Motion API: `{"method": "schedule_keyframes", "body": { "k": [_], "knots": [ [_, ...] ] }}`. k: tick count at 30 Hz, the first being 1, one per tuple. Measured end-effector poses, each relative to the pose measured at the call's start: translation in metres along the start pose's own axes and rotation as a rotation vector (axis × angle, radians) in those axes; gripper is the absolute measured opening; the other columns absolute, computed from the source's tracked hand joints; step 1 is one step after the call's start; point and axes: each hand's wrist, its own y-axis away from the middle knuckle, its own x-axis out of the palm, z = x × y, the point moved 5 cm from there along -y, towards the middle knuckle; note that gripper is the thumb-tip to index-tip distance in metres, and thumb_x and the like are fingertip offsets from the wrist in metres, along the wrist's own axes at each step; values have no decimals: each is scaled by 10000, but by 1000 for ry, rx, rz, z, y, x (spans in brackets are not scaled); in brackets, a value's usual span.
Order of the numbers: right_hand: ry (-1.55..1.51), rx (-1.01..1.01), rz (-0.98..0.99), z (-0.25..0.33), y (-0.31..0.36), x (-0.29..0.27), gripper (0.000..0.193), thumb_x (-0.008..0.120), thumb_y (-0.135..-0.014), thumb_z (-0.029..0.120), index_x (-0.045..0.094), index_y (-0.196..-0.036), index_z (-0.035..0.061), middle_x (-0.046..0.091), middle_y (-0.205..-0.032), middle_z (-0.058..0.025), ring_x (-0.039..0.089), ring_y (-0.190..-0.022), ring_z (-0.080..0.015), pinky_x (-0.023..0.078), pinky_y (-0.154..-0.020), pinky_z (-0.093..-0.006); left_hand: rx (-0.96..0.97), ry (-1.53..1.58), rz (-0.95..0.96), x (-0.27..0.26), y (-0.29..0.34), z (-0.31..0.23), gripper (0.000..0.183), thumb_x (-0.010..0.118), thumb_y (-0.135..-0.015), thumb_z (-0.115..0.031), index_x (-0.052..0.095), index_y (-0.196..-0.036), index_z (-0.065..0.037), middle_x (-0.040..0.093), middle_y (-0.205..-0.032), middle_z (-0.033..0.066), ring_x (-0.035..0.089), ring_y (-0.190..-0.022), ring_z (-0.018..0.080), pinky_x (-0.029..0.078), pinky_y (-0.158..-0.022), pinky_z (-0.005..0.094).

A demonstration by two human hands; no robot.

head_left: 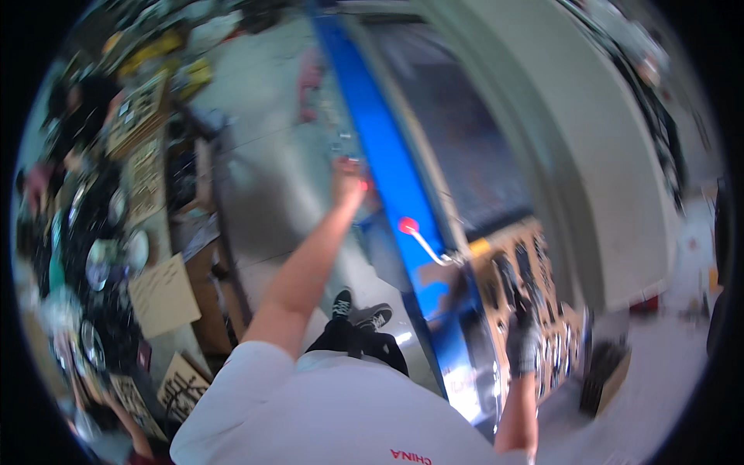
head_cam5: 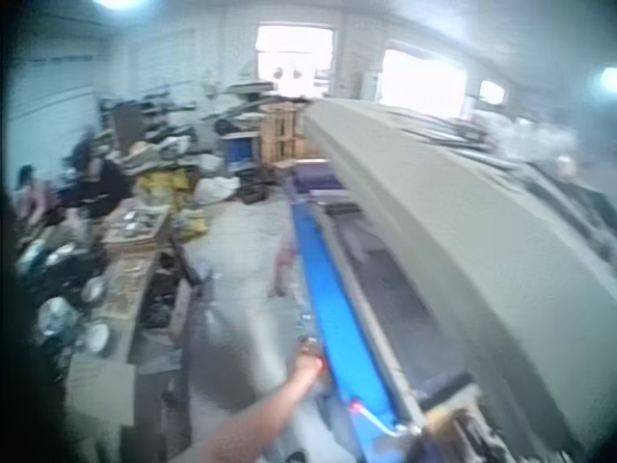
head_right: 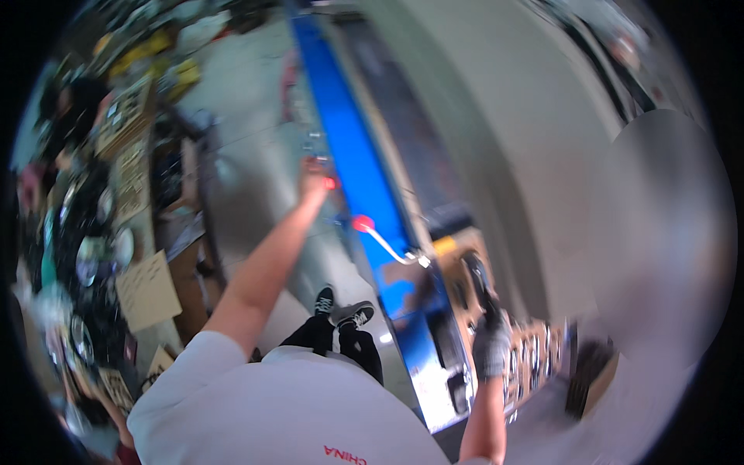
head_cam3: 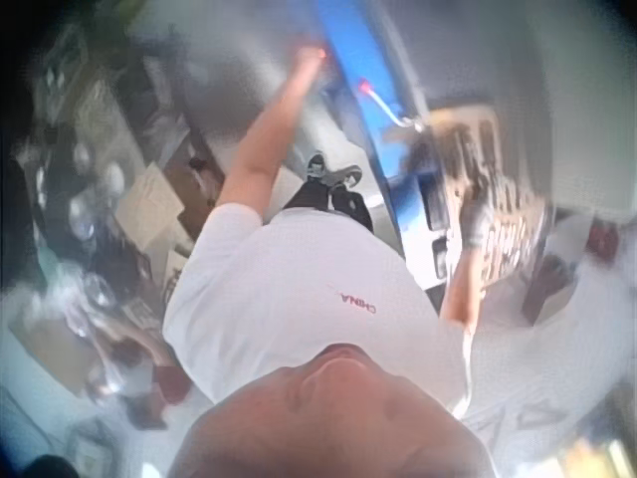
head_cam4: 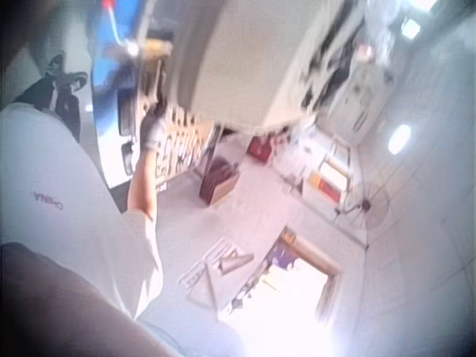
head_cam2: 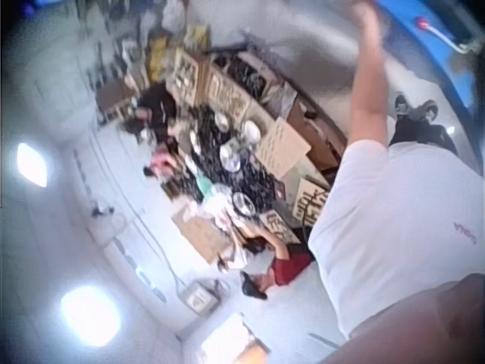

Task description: The person arranges lock cylinders and hardware on a cardboard backing, covers them with a plastic sheet, and places the assembly into a heat-sealing machine. The person then closes the machine, seals the package, removes it, and repeats the process with additional sets of hardware.

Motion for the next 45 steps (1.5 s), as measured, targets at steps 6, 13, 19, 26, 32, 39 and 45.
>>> {"method": "schedule_keyframes", "body": {
  "k": [6, 13, 19, 26, 32, 39, 45],
  "knots": [
    [354, -296, -305, 26, 24, 20, 322, 594, -1009, 182, 651, -1256, -16, 660, -1200, -210, 604, -1175, -370, 485, -1025, -421, -87, -60, 62, -15, -12, 9, 477, 556, -969, -356, 526, -1323, -38, 710, -1111, 249, 662, -1098, 445, 520, -923, 525],
    [-50, -815, 174, 160, 0, 181, 167, 606, -940, 43, 725, -1057, 51, 721, -1055, -119, 660, -1008, -322, 510, -945, -423, -265, 99, 309, -79, 4, 13, 469, 616, -980, -362, 581, -1287, -9, 693, -1177, 129, 688, -1053, 255, 537, -861, 368],
    [-179, -818, 450, 276, -47, 292, 170, 599, -975, 120, 720, -1080, 61, 726, -1057, -127, 670, -1023, -307, 508, -956, -434, -575, 355, 133, -254, -39, 107, 380, 583, -1011, -320, 597, -1278, -49, 693, -1163, 59, 686, -953, 161, 546, -822, 323],
    [-130, -812, 518, 463, -114, 454, 174, 591, -959, 75, 717, -1072, 36, 721, -1048, -150, 679, -962, -306, 523, -946, -396, -675, 555, -388, -488, -107, 199, 251, 527, -1035, -257, 629, -1172, -72, 702, -1076, 49, 682, -926, 162, 543, -807, 316],
    [200, -1182, 581, 655, -147, 588, 177, 604, -965, 115, 726, -1082, 62, 726, -1039, -151, 698, -981, -311, 543, -905, -405, -676, 610, -459, -587, -198, 199, 241, 518, -1033, -233, 631, -1168, -69, 701, -1077, 51, 677, -920, 153, 541, -793, 306],
    [-202, -1095, 936, 836, -201, 719, 181, 606, -1008, 132, 708, -1116, 28, 742, -1026, -108, 684, -886, -196, 547, -834, -336, -577, 700, -598, -634, -316, 193, 232, 519, -1034, -221, 661, -1091, -47, 693, -1023, 46, 663, -866, 140, 535, -757, 279],
    [-342, -857, 1169, 1003, -287, 871, 171, 623, -1007, 114, 704, -1128, 25, 733, -1030, -55, 645, -877, -98, 527, -771, -255, -530, 669, -790, -640, -429, 223, 219, 513, -1052, -237, 649, -1050, -65, 631, -909, 16, 604, -795, 112, 496, -703, 263]
  ]
}}
